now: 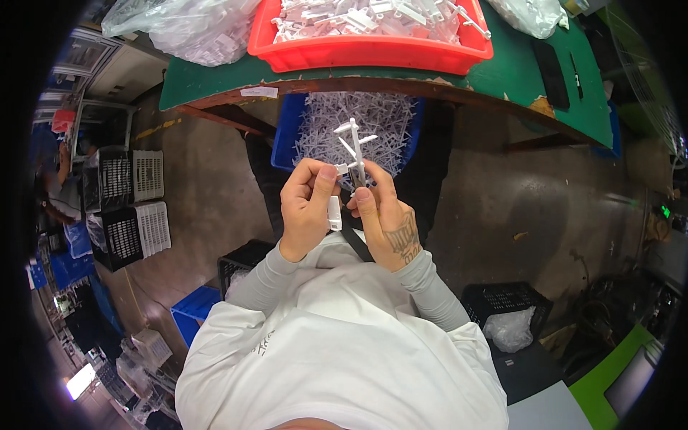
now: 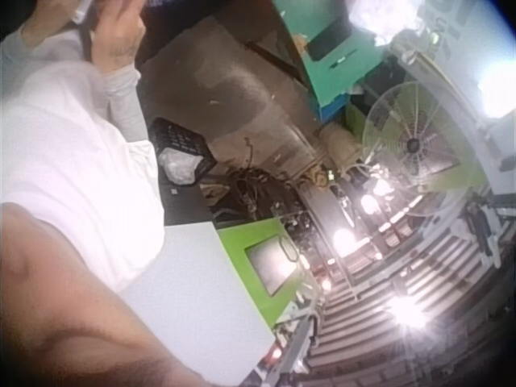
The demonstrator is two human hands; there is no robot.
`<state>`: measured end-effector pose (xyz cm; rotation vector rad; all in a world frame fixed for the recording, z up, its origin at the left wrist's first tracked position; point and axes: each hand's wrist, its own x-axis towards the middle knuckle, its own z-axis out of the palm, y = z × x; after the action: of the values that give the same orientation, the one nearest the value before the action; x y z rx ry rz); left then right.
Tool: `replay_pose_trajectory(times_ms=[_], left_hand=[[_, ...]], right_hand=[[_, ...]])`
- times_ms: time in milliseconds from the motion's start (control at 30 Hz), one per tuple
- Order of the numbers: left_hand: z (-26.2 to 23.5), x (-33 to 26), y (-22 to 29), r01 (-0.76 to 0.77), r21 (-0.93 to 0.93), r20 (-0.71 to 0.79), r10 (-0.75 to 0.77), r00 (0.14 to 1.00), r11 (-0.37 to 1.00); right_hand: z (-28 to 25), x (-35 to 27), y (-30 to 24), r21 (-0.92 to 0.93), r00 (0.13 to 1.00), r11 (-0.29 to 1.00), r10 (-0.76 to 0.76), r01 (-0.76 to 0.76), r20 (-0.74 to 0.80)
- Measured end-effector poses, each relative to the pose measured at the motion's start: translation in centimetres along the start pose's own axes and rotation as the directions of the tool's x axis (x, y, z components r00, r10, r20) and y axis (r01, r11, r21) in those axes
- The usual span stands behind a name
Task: Sorting and clipping plastic parts from a sprue in a factory setting.
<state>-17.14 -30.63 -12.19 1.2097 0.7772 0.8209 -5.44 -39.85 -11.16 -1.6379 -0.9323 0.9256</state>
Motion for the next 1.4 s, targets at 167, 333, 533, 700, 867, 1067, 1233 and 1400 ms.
replay_pose_trajectory(times_ms=[167,333,533,700,867,1067,1233,1400], left_hand=[[-0.3,-0.1,-0.1,0.026,-0.014,0.034,-0.026,0.999,1.0],[-0.6,-0.2,-0.2,0.081,0.0,0.066,-0.081,0.995,0.997],[-1.5,0.4,-0.5,0.098,0.134,0.121,-0.114,0.986,0.986],[-2.0,0.6,-0.4,0.128,0.125,0.119,-0.142,0.983,0.984],[-1.8,0.8,-0.6,0.133,0.057,0.028,-0.135,0.991,0.989],[-3.7,6.3,6.1,-0.387,0.415,-0.056,0.447,0.893,0.824],[-7.2,15.0,18.3,-0.648,0.66,-0.054,0.885,0.463,0.38],[-13.0,24.8,23.3,-0.505,0.843,0.073,0.891,0.448,0.185]], right_hand=[[-0.1,-0.3,0.5,0.005,1.0,1.0,0.006,-0.006,0.024],[-0.1,-0.4,0.6,-0.054,1.0,0.999,-0.005,0.005,0.014],[-0.2,-0.1,0.8,-0.147,1.0,0.989,0.023,-0.021,0.009],[0.1,0.6,0.5,-0.246,1.0,0.969,-0.011,0.016,0.022],[0.8,1.8,0.8,-0.185,0.998,0.982,-0.046,0.036,-0.047],[3.0,5.5,6.0,-0.259,0.991,0.962,0.114,-0.091,0.074],[3.1,5.6,6.3,-0.191,0.984,0.981,0.072,-0.041,0.163],[1.9,3.2,8.6,-0.132,0.982,0.985,0.131,-0.113,0.135]])
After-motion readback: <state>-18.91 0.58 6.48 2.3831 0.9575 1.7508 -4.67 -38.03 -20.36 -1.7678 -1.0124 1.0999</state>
